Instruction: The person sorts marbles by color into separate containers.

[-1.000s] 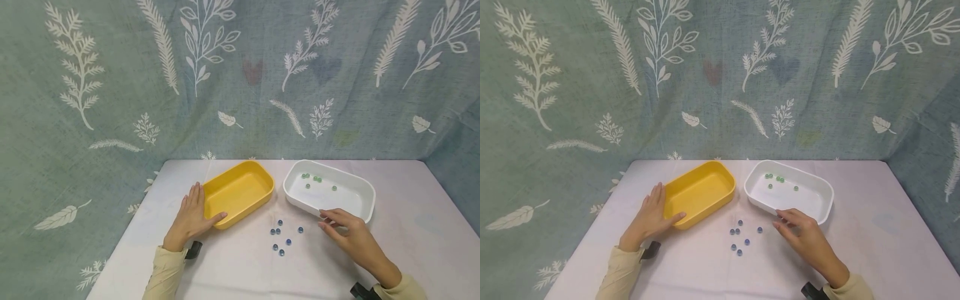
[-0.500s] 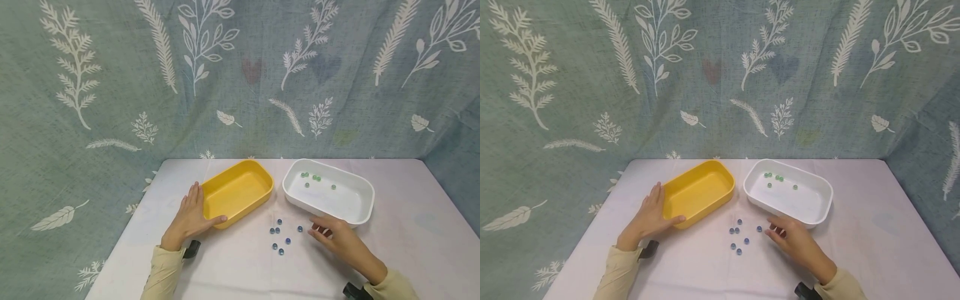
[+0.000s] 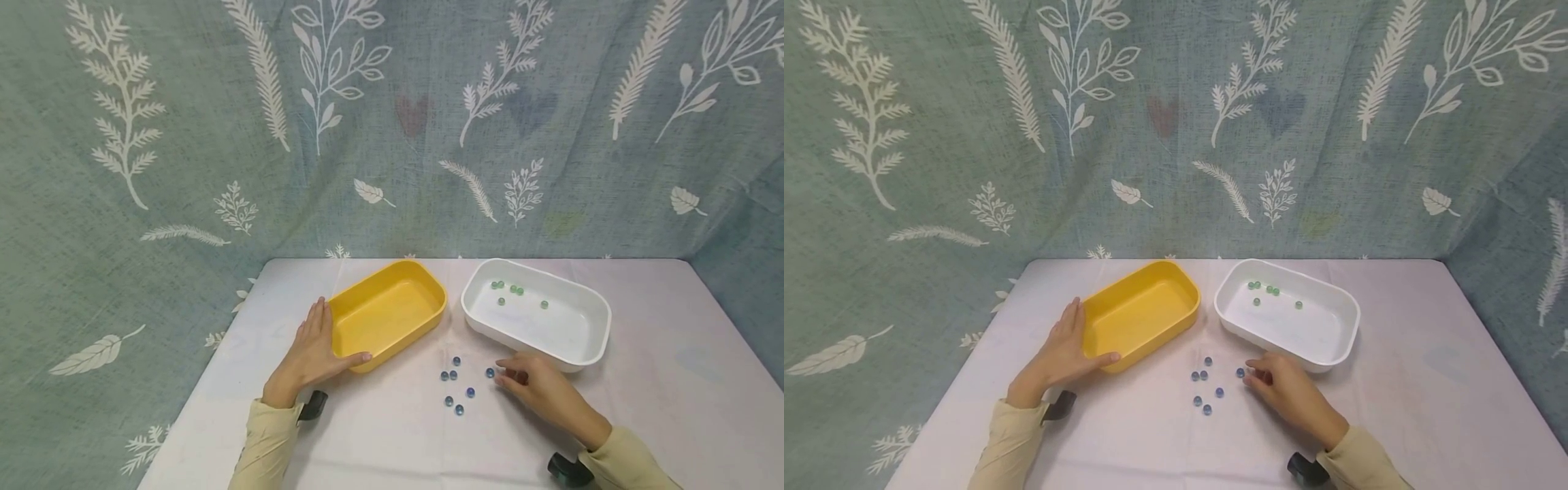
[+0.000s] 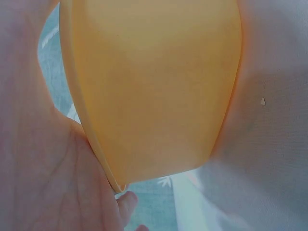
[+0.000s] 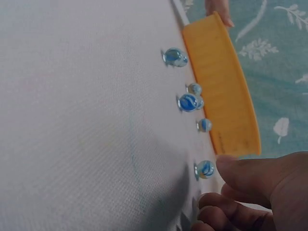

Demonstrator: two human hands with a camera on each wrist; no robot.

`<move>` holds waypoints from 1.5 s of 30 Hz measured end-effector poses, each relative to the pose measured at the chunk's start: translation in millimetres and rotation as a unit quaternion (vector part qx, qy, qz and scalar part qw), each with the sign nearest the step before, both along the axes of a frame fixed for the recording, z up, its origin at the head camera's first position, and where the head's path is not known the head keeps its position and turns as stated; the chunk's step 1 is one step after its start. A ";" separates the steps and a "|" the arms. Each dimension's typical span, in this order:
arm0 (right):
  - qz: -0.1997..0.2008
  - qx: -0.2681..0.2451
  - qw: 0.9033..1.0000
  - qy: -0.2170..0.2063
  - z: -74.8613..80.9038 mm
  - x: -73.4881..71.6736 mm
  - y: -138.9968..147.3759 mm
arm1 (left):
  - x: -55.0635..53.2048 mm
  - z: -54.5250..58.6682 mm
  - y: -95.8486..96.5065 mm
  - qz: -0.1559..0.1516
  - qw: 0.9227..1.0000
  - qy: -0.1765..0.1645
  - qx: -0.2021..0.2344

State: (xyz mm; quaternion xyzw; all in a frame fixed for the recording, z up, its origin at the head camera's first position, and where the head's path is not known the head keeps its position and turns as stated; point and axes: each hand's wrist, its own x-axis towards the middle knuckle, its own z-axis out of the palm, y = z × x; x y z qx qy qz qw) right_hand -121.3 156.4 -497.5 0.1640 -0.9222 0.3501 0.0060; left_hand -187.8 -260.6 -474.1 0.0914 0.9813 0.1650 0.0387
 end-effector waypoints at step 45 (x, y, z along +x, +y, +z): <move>0.044 0.010 0.999 -0.016 -12.3 -39.5 -44.8 | 0.6 1.1 0.3 0.012 1.000 -0.024 0.010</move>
